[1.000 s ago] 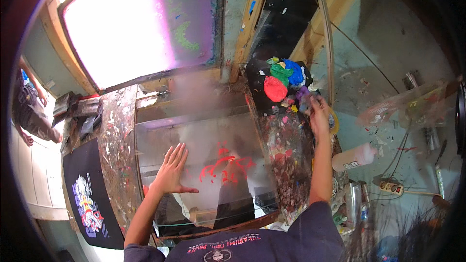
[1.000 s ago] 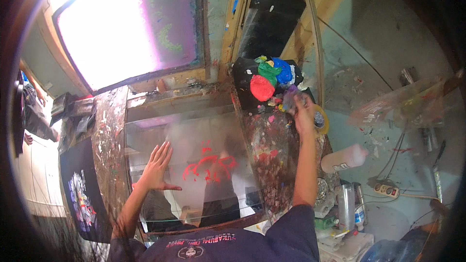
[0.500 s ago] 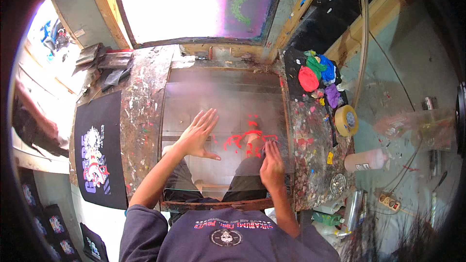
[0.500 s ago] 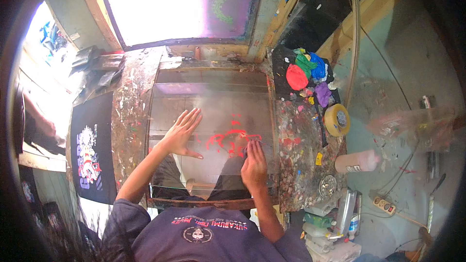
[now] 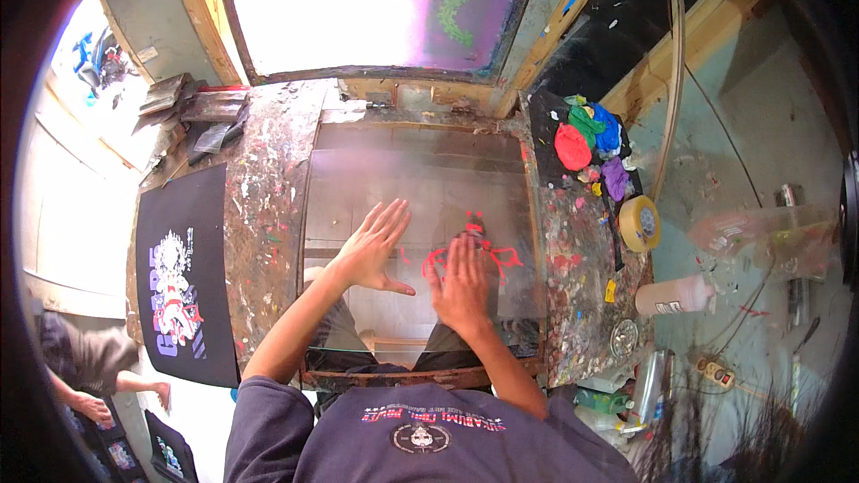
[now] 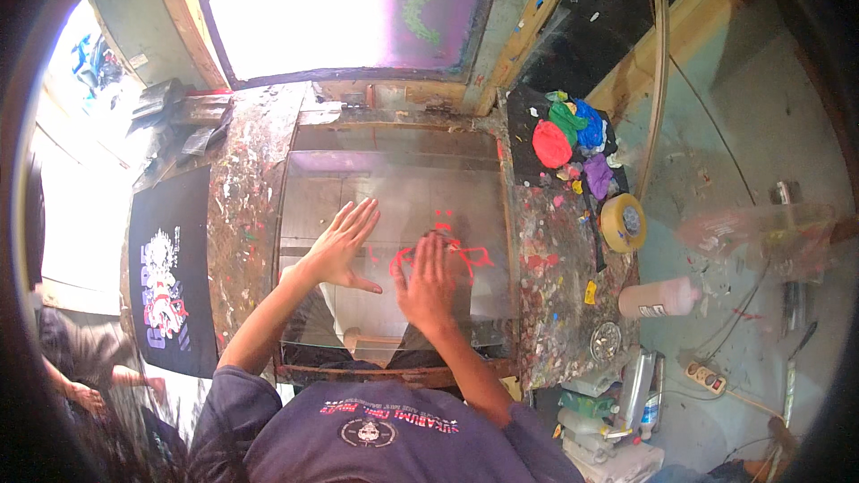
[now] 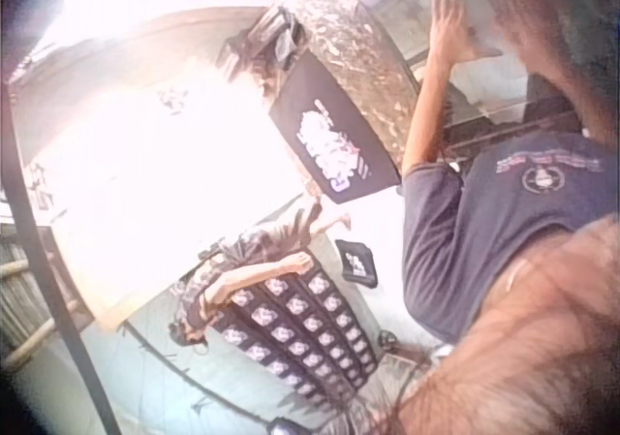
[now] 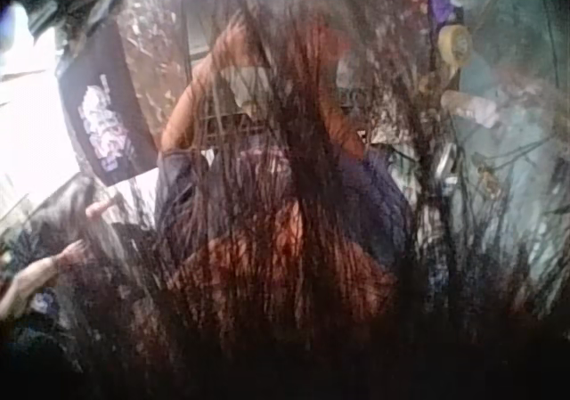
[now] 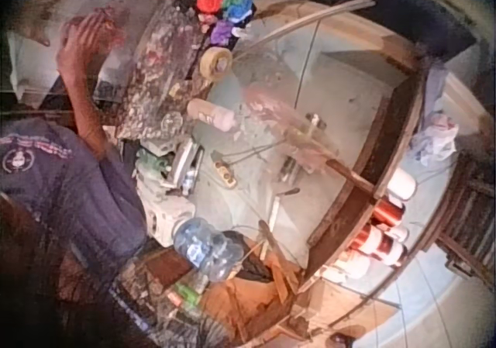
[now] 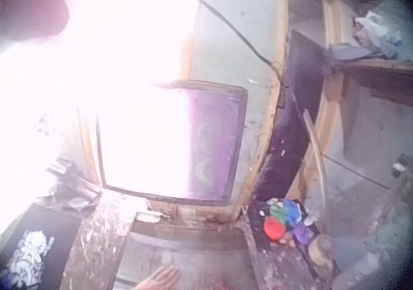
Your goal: The person aligns a screen printing frame over a black t-shirt, then uses a squeegee to pull purple ink across the mesh to transfer a design onto the fabric. The person lifts the screen to reveal the printed shirt and repeats the process on another shirt.
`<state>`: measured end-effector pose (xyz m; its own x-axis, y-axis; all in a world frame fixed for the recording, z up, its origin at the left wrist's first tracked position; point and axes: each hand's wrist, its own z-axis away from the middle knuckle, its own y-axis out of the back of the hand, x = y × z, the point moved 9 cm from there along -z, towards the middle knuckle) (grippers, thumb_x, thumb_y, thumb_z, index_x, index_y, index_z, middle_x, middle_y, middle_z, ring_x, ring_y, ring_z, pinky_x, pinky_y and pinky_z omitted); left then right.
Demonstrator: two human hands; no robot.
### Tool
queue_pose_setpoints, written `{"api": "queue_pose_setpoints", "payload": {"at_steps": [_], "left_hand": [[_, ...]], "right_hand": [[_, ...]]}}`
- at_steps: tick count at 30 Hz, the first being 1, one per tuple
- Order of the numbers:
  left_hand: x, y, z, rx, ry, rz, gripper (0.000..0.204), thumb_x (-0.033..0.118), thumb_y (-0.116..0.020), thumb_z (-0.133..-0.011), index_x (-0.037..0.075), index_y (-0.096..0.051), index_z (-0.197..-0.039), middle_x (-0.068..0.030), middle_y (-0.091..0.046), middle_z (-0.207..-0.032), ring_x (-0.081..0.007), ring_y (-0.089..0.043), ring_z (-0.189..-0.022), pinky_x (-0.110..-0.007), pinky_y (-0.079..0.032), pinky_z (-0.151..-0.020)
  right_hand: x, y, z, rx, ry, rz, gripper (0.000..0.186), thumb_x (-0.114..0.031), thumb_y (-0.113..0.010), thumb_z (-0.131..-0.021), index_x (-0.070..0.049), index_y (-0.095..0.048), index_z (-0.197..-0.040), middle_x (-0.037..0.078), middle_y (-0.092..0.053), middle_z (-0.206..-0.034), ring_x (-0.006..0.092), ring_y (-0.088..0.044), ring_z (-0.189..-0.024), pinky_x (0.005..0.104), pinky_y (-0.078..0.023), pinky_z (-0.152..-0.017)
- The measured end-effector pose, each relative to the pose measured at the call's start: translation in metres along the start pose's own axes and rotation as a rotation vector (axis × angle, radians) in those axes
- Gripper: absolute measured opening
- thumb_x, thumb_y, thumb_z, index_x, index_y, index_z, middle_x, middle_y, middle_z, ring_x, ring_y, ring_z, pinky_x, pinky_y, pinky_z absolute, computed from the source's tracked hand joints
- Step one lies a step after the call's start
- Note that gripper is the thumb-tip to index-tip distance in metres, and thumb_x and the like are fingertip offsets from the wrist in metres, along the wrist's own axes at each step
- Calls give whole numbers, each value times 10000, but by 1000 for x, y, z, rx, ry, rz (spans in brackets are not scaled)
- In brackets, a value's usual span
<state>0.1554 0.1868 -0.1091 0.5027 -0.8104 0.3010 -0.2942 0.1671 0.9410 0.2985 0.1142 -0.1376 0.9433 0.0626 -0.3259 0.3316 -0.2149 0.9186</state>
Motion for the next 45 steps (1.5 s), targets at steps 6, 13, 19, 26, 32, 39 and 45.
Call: {"api": "queue_pose_setpoints", "payload": {"at_steps": [6, 13, 19, 26, 32, 39, 45], "left_hand": [[3, -4, 4, -4, 10, -6, 1462, 885, -741, -639, -123, -280, -1592, -324, -254, -1681, -415, -187, -1607, -556, -123, -1319], [0, -2, 4, 20, 9, -2, 1473, 920, -708, -637, -134, -299, -1580, -321, -260, -1679, -412, -186, -1608, -553, -120, -1319], [-5, -6, 3, 14, -9, -13, 1497, 917, -728, -610, -136, -291, -1582, -320, -241, -1687, -411, -176, -1610, -553, -113, -1321], [0, -1, 6, -4, 1, 11, 1520, 892, -771, -576, -134, -285, -1585, -327, -230, -1688, -421, -169, -1610, -568, -114, -1317], [-1, -4, 3, -6, 0, 20, 1524, 881, -788, -565, -128, -283, -1588, -329, -222, -1690, -429, -163, -1609, -577, -120, -1315], [1, -4, -2, -2, 1, 49, 1528, 851, -830, -540, -106, -284, -1599, -301, -243, -1692, -417, -169, -1610, -580, -123, -1315], [-2, -2, 3, 10, 13, 44, 1522, 829, -850, -534, -63, -271, -1623, -282, -252, -1697, -406, -166, -1614, -578, -117, -1316]], "right_hand": [[15, 2, -41, -26, -18, -48, 781, -471, -457, -1092, 151, -356, -1553, 362, -331, -1633, 465, -267, -1569, 536, -212, -1296], [52, 16, -16, 25, -103, 12, 833, -521, -468, -1076, 158, -363, -1546, 371, -325, -1632, 491, -253, -1566, 539, -204, -1297], [-28, 1, -2, -103, 144, -55, 910, -555, -505, -1053, 162, -293, -1572, 393, -296, -1634, 498, -250, -1565, 538, -182, -1301], [40, 14, 12, -32, -125, 79, 957, -593, -544, -1026, 157, -300, -1569, 365, -282, -1654, 504, -235, -1568, 576, -204, -1285], [-11, 27, 63, -95, 44, 0, 820, -520, -486, -1072, 111, -342, -1575, 347, -311, -1648, 499, -286, -1548, 559, -240, -1281], [47, 19, 18, -22, 55, -99, 419, -117, -599, -1010, 44, -619, -1397, 214, -591, -1498, 355, -526, -1437, 461, -421, -1200], [110, 89, 19, 189, -245, -363, 345, 43, -584, -935, 6, -730, -1245, 213, -691, -1341, 341, -658, -1281, 426, -566, -1035]]}}
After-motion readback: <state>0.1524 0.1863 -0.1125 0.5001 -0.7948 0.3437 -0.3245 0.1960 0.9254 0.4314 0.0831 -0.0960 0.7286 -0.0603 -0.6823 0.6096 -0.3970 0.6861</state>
